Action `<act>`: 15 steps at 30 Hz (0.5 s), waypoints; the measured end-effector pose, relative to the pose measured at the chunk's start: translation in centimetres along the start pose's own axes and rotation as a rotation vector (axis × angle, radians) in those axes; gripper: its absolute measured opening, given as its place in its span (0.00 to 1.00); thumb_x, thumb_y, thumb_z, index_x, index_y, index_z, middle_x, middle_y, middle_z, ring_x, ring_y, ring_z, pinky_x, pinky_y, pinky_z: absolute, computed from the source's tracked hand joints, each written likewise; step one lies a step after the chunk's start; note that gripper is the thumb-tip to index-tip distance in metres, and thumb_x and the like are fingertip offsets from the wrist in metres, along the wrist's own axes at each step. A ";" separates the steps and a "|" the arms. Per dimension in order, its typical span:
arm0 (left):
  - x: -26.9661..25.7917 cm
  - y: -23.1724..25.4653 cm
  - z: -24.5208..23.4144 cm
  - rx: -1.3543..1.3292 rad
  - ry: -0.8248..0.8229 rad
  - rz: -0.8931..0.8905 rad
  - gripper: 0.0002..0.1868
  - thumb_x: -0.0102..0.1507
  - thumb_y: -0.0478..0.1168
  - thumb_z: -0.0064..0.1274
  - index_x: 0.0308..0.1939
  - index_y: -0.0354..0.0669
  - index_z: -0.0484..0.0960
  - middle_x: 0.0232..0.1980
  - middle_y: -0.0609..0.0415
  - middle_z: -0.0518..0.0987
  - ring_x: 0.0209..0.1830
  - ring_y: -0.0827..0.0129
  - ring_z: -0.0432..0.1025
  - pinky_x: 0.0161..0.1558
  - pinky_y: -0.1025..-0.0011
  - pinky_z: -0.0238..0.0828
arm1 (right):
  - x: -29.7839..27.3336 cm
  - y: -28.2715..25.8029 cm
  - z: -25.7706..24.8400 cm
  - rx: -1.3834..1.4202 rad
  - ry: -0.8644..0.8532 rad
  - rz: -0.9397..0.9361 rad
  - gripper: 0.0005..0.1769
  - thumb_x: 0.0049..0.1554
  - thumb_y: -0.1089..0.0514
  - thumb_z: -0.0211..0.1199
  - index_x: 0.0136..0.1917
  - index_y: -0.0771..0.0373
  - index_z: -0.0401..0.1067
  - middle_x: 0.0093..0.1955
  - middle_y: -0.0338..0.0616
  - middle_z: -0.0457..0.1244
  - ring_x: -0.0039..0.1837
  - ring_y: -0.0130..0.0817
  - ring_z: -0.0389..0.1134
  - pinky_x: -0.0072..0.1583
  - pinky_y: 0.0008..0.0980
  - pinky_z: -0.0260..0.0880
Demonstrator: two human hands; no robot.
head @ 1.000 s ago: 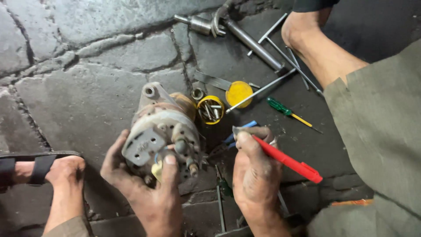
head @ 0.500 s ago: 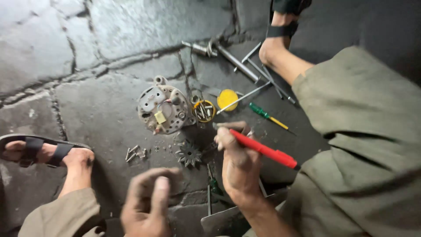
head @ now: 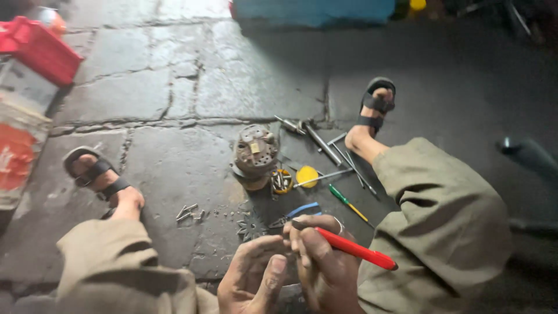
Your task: Repairing or disassembling an alternator or electric motor component using various hand tools.
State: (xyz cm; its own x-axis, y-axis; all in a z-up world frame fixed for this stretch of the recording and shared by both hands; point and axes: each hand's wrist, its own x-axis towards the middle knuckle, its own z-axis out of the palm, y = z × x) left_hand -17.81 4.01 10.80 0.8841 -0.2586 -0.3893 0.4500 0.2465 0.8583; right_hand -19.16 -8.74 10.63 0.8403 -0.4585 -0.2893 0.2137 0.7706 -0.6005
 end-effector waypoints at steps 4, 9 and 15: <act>-1.3 2.1 1.3 0.056 0.034 0.133 0.23 0.62 0.32 0.58 0.60 0.27 0.75 0.53 0.41 0.85 0.53 0.62 0.79 0.55 0.65 0.76 | -1.6 0.1 -0.3 0.072 -0.131 -0.019 0.14 0.63 0.60 0.60 0.56 0.75 0.73 0.34 0.42 0.58 0.44 0.33 0.61 0.58 0.38 0.63; -3.2 3.9 2.3 0.019 -0.025 0.211 0.24 0.62 0.32 0.61 0.61 0.26 0.76 0.54 0.41 0.83 0.52 0.62 0.78 0.57 0.64 0.76 | -3.5 -0.4 -1.3 0.035 -0.240 -0.046 0.22 0.65 0.53 0.62 0.58 0.79 0.74 0.32 0.39 0.56 0.39 0.27 0.57 0.48 0.32 0.57; -3.3 3.3 2.1 0.143 -0.095 0.287 0.21 0.62 0.31 0.63 0.58 0.26 0.78 0.52 0.42 0.83 0.53 0.63 0.79 0.57 0.64 0.77 | -4.1 0.1 -5.7 -0.020 -0.269 0.069 0.27 0.61 0.48 0.68 0.56 0.80 0.74 0.37 0.44 0.62 0.32 0.24 0.55 0.35 0.27 0.52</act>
State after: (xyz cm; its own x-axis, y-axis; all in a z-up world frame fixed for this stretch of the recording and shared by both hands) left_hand -19.51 3.73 15.60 0.9535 -0.2850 -0.0977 0.1560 0.1897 0.9694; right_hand -25.44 -9.30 7.52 0.9551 -0.2693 -0.1237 0.1436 0.7857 -0.6017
